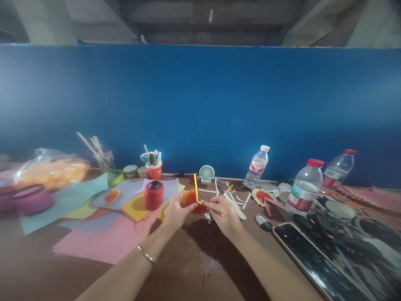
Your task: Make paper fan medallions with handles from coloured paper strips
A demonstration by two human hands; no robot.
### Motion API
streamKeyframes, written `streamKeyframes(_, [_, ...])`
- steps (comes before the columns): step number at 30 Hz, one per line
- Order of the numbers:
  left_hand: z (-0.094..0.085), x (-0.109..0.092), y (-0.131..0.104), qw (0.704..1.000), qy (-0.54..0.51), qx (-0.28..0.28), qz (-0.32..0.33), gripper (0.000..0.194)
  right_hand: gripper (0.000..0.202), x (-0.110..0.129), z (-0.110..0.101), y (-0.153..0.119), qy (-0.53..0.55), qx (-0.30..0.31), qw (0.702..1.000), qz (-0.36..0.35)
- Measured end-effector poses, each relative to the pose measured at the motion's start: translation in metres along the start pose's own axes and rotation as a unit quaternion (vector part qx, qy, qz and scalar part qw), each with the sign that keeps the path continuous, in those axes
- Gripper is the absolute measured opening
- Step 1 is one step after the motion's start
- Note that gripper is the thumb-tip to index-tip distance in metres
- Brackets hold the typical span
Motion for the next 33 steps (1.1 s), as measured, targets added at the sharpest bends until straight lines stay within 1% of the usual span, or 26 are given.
streamKeyframes(3, [0.0028, 0.0006, 0.0000, 0.999, 0.012, 0.029, 0.028, 0.034, 0.027, 0.0009, -0.0003, 0.0005, 0.001, -0.004, 1.000, -0.008])
streamKeyframes(6, [0.0012, 0.0034, 0.0007, 0.999, 0.011, 0.023, 0.024, 0.034, 0.028, 0.0020, -0.0003, 0.0008, 0.000, -0.003, 1.000, -0.012])
streamKeyframes(11, [0.0025, 0.0024, 0.0002, 0.999, 0.014, 0.025, 0.027, 0.037, 0.030, 0.0026, 0.0013, 0.0002, -0.001, 0.008, 1.000, -0.012])
streamKeyframes(16, [0.0007, 0.0077, 0.0001, 1.000, 0.002, 0.001, 0.003, 0.038, 0.028, 0.0033, 0.0022, 0.0011, -0.011, 0.008, 1.000, -0.014])
streamKeyframes(21, [0.0034, 0.0079, -0.0002, 1.000, -0.019, 0.008, 0.003, 0.037, 0.027, 0.0039, 0.0022, 0.0019, -0.015, 0.010, 1.000, -0.007])
streamKeyframes(27, [0.0021, 0.0079, 0.0006, 1.000, 0.009, -0.004, -0.009, 0.041, 0.027, 0.0012, 0.0041, 0.0013, -0.013, 0.019, 1.000, 0.008])
streamKeyframes(29, [0.0020, 0.0065, -0.0002, 1.000, 0.009, -0.010, -0.013, 0.040, 0.026, 0.0004, 0.0055, 0.0010, -0.003, 0.026, 1.000, 0.017])
streamKeyframes(33, [-0.0010, 0.0045, -0.0026, 0.999, -0.003, -0.041, -0.029, 0.037, 0.026, -0.0013, 0.0080, 0.0005, 0.021, 0.044, 0.998, 0.049])
Point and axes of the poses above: each hand's wrist, its own y-axis towards the middle knuckle, its own z-axis out of the palm, x = y × z, the point moved 8 cm from there along y, towards the middle knuckle, and after that the axes turned 9 degrees about -x, right-handed, at the moved point
